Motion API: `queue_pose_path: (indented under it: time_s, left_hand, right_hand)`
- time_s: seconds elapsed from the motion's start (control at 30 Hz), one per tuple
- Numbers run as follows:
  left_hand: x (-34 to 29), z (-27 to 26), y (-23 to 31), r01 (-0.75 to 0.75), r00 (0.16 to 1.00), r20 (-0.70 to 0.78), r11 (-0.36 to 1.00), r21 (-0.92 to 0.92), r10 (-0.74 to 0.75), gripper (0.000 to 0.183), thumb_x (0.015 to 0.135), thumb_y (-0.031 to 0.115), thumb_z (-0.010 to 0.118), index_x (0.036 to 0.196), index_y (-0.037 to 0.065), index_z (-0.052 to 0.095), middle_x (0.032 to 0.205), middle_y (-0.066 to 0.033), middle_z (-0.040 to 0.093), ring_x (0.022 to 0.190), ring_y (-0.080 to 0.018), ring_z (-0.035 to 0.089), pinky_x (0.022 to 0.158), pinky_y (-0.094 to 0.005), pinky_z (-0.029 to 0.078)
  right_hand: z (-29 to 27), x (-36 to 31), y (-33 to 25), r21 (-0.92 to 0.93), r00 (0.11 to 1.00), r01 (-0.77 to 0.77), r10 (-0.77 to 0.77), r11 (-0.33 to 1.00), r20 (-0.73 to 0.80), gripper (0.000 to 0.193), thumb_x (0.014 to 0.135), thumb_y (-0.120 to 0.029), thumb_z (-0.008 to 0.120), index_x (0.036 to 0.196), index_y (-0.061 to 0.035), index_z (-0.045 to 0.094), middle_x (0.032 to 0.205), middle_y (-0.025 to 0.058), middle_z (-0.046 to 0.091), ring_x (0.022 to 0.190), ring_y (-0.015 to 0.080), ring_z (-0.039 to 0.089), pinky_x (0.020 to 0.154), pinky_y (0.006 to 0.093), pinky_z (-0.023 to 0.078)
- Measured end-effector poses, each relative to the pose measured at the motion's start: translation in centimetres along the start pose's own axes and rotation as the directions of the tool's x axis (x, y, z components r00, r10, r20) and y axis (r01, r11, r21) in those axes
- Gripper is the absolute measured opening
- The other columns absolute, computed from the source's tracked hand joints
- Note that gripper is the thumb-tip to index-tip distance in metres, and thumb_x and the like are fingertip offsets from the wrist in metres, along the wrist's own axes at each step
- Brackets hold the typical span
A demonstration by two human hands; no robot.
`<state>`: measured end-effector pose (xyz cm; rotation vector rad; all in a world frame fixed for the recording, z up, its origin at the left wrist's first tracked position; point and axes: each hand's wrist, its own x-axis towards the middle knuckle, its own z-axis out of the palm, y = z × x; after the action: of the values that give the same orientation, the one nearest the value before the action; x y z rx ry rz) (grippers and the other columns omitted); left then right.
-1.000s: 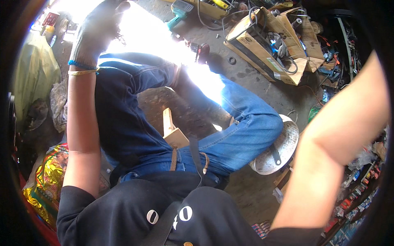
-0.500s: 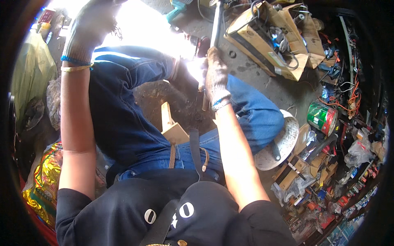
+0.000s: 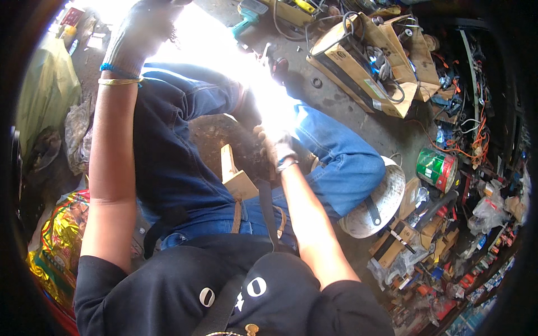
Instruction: The person removes copper wire from a cylindrical stator component by hand, then picks up the stator and inspects it. They use a hammer to tap the stator while holding it, then set the hammer down and continue handling the stator.
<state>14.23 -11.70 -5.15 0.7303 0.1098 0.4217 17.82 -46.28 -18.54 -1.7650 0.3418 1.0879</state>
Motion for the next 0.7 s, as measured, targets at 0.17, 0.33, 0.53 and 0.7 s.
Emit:
queue_pose_path:
  time_s: [0.17,0.33,0.53,0.7]
  left_hand:
    - [-0.8,-0.6,-0.6,-0.031,0.999,0.02,0.999,0.03,0.031,0.036,0.102,0.023,0.059,0.132,0.005,0.056,0.116,-0.0069,0.062,0.096,-0.0139,0.061,0.056,-0.0162,0.052]
    - [-1.3,-1.3,-0.3,-0.049,0.995,0.088,0.991,0.124,0.038,0.049,0.102,0.021,0.056,0.146,0.002,0.045,0.126,-0.0086,0.058,0.098,-0.0133,0.06,0.066,-0.017,0.053]
    - [-0.5,-2.7,0.0,-0.124,0.946,0.307,0.992,0.032,0.108,0.07,0.093,0.027,0.068,0.147,-0.006,0.037,0.134,-0.0135,0.05,0.113,-0.0218,0.05,0.095,-0.0258,0.048]
    - [-0.2,-3.6,-0.3,-0.121,0.982,0.153,0.991,0.058,0.111,0.058,0.098,0.027,0.062,0.145,-0.002,0.044,0.134,-0.0141,0.054,0.113,-0.0226,0.053,0.094,-0.0265,0.049]
  right_hand:
    - [-2.2,-6.8,-14.9,-0.09,0.8,0.6,-0.6,0.795,0.032,0.05,0.103,-0.056,0.047,0.083,-0.0129,0.063,0.058,-0.0061,0.054,0.042,0.0023,0.047,0.036,0.0196,0.037]
    - [-9.7,-11.9,-29.8,-0.099,0.136,0.988,-0.974,0.119,0.18,0.041,0.103,-0.047,0.052,0.083,-0.0123,0.06,0.057,-0.0027,0.052,0.044,0.0073,0.05,0.038,0.0254,0.039]
    - [-8.7,-7.1,-25.2,-0.607,0.076,0.793,-0.978,-0.058,0.192,0.045,0.1,-0.052,0.053,0.083,-0.0107,0.057,0.06,-0.0021,0.051,0.047,0.0099,0.051,0.042,0.0273,0.042]
    - [0.0,-3.4,-8.4,-0.423,0.819,0.542,-0.569,0.726,0.073,0.049,0.098,-0.056,0.053,0.084,-0.0095,0.054,0.062,-0.0017,0.05,0.049,0.0122,0.052,0.045,0.0288,0.045]
